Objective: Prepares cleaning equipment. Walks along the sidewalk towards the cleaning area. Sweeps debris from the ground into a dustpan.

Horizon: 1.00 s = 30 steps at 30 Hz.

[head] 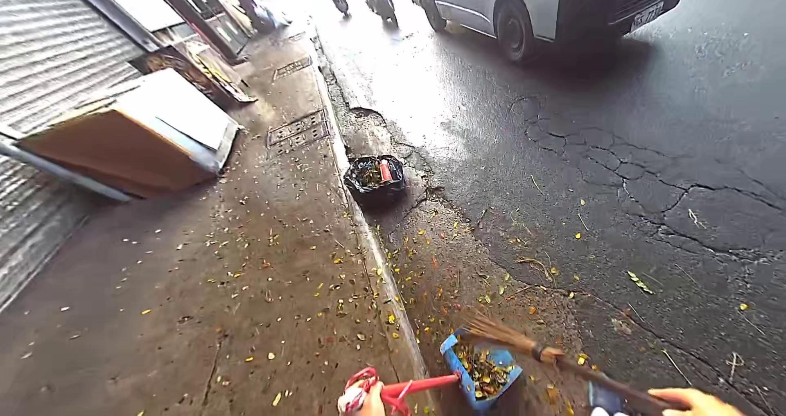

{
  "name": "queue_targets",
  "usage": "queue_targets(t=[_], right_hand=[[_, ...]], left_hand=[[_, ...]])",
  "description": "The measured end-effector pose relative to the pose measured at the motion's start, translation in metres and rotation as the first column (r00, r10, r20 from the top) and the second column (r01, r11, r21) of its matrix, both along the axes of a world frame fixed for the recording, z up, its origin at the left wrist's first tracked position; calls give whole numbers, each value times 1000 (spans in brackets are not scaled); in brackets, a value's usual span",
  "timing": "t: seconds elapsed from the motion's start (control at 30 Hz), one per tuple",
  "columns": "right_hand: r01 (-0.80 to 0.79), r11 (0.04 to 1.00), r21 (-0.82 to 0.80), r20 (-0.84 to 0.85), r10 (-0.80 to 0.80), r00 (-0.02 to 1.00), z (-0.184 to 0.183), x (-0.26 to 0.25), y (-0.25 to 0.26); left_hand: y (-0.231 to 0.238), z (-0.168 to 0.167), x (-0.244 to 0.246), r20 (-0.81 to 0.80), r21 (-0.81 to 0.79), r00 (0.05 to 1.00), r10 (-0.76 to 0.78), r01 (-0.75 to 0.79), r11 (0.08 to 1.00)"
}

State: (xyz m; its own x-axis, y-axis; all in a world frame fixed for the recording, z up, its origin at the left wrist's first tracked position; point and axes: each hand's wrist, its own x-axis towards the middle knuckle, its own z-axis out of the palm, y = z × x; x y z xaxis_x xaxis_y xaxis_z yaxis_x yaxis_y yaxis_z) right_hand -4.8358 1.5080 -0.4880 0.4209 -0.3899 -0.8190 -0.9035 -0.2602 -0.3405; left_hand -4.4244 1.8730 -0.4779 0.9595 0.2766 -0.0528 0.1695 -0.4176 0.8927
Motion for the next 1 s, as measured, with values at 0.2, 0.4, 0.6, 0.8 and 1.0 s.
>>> queue_targets(t=[0.2, 0.4, 0.6, 0.8, 1.0], right_hand=[[231, 919, -320, -62, -263, 963, 31, -33, -101], [33, 989, -146, -244, -69, 967, -29, 77, -131], [7, 1000, 7, -190, -6, 982, 32, 61, -204], [12, 979, -204, -241, -62, 969, 26, 116, -209], [-217, 975, 45, -219, 222, 950, -19, 158, -213]], left_hand=[[-57, 20, 30, -1, -16, 1000, 21, -21, 1000], [-128, 15, 57, -6, -61, 1000, -28, 27, 998], [-178, 5, 94, -25, -6, 997, -69, 69, 998], [-208, 5, 105, -65, -8, 996, -55, 54, 998], [-177, 20, 136, -49, 10, 997, -61, 61, 998]])
